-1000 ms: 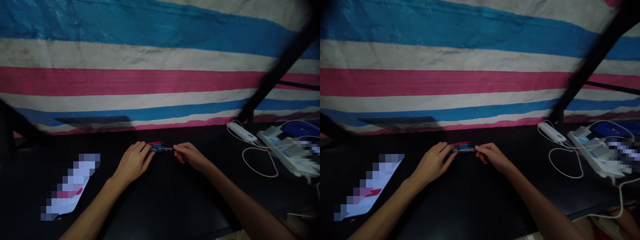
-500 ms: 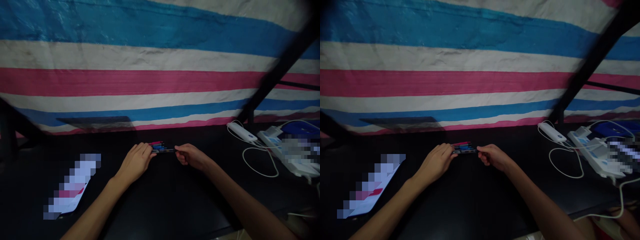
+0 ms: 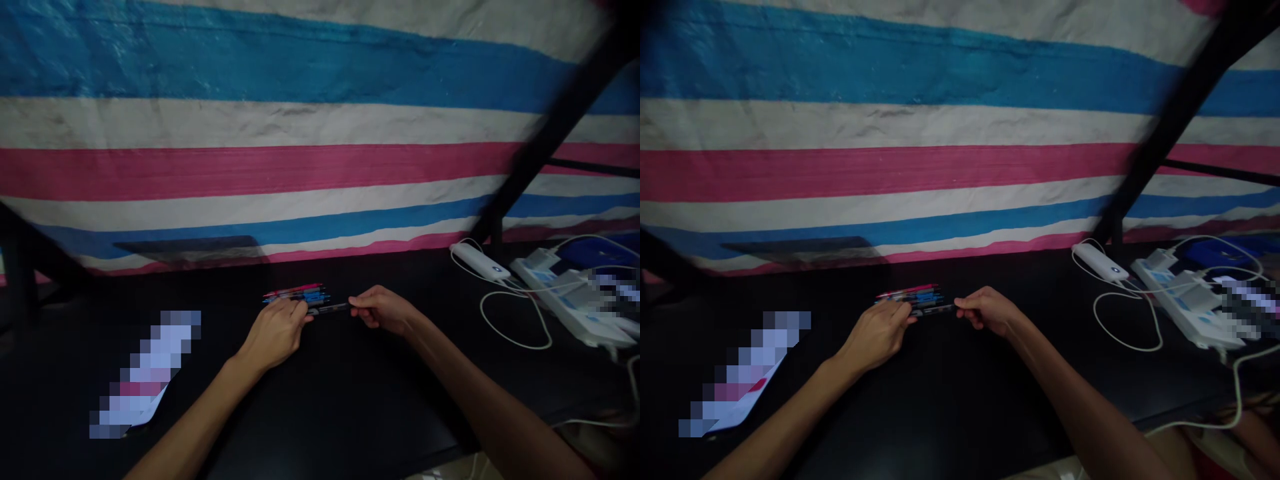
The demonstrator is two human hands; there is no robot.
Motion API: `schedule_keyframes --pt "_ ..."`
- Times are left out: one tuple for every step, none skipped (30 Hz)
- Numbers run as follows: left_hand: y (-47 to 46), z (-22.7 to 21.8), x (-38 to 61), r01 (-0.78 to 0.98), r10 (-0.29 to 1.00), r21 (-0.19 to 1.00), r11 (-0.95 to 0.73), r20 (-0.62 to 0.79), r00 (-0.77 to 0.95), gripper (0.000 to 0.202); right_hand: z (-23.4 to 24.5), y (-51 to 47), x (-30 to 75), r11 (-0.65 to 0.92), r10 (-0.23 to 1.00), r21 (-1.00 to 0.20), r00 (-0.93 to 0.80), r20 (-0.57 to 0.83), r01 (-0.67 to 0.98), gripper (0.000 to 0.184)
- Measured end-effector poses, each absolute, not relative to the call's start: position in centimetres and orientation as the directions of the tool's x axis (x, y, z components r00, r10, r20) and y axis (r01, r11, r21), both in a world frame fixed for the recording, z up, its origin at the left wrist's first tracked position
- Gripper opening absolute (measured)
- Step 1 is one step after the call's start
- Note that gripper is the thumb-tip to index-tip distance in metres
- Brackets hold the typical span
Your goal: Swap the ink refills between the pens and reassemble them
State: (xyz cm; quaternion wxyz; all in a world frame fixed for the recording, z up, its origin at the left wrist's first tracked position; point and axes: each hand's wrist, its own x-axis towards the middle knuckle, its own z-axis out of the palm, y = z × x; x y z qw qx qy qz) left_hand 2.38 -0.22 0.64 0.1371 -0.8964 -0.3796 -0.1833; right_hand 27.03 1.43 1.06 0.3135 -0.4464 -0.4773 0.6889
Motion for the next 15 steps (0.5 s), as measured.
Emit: schedule_keyframes --pt "-0.2 0.7 2.3 0.727 0.628 -0.100 -0.679 0.433 0.646 0.018 1.1 1.4 27.1 -0.330 0.862 -0.944 -0.408 -0.301 -0.001 0.035" --pt "-0.2 0.7 2.3 0.724 0.626 -0.093 -0.684 0.434 0.648 0.018 1.2 1.4 27.1 -0.314 0.864 -0.949 -0.413 -0.288 0.004 0.035" --pt "-0.2 0.7 2.2 0.719 0.623 -0.087 -0.689 0.435 0.650 0.018 1.3 1.3 27.1 -0.301 0.865 -0.954 -0.419 -0.277 0.010 0.034" --pt "-0.2 0.8 2.2 0.714 0.619 -0.084 -0.695 0.434 0.654 0.018 1.4 1.3 27.1 -0.288 0.865 -0.958 -0.424 -0.269 0.020 0.033" --pt "-0.1 0.8 2.1 0.708 0.615 -0.085 -0.701 0.432 0.660 0.019 1.5 1.2 27.2 -0.272 0.867 -0.962 -0.426 -0.260 0.032 0.033" --pt "-0.1 0.8 2.1 0.705 0.612 -0.087 -0.704 0.430 0.664 0.019 1.5 1.2 27.2 -0.254 0.869 -0.966 -0.426 -0.250 0.047 0.032" --pt "-0.2 0.8 2.1 0.703 0.612 -0.089 -0.705 0.424 0.668 0.019 1.6 1.1 27.3 -0.233 0.874 -0.971 -0.424 -0.237 0.062 0.031" --pt "-0.2 0.8 2.0 0.703 0.616 -0.089 -0.705 0.415 0.670 0.018 1.6 1.1 27.4 -0.207 0.880 -0.975 -0.422 -0.220 0.077 0.031" --pt "-0.2 0.8 2.0 0.705 0.623 -0.085 -0.704 0.402 0.671 0.018 1.6 1.1 27.4 -0.178 0.884 -0.980 -0.422 -0.200 0.092 0.030" --pt "-0.3 0.8 2.0 0.708 0.633 -0.078 -0.702 0.386 0.671 0.017 1.6 1.1 27.6 -0.148 0.888 -0.983 -0.424 -0.180 0.107 0.030" --pt "-0.4 0.8 2.1 0.712 0.644 -0.071 -0.699 0.370 0.670 0.017 1.7 1.1 27.7 -0.119 0.888 -0.985 -0.430 -0.161 0.122 0.030" --pt "-0.4 0.8 2.1 0.715 0.654 -0.066 -0.696 0.354 0.669 0.017 1.7 1.1 27.8 -0.093 0.888 -0.986 -0.435 -0.145 0.140 0.029" --pt "-0.4 0.7 2.1 0.718 0.661 -0.061 -0.694 0.341 0.668 0.016 1.8 1.1 28.0 -0.069 0.888 -0.984 -0.440 -0.135 0.162 0.029" --pt "-0.5 0.7 2.2 0.719 0.666 -0.055 -0.692 0.334 0.667 0.016 2.0 1.0 28.1 -0.049 0.888 -0.981 -0.442 -0.129 0.188 0.029" --pt "-0.5 0.7 2.2 0.721 0.670 -0.048 -0.692 0.329 0.665 0.016 2.1 1.0 28.1 -0.028 0.889 -0.977 -0.442 -0.121 0.212 0.029"
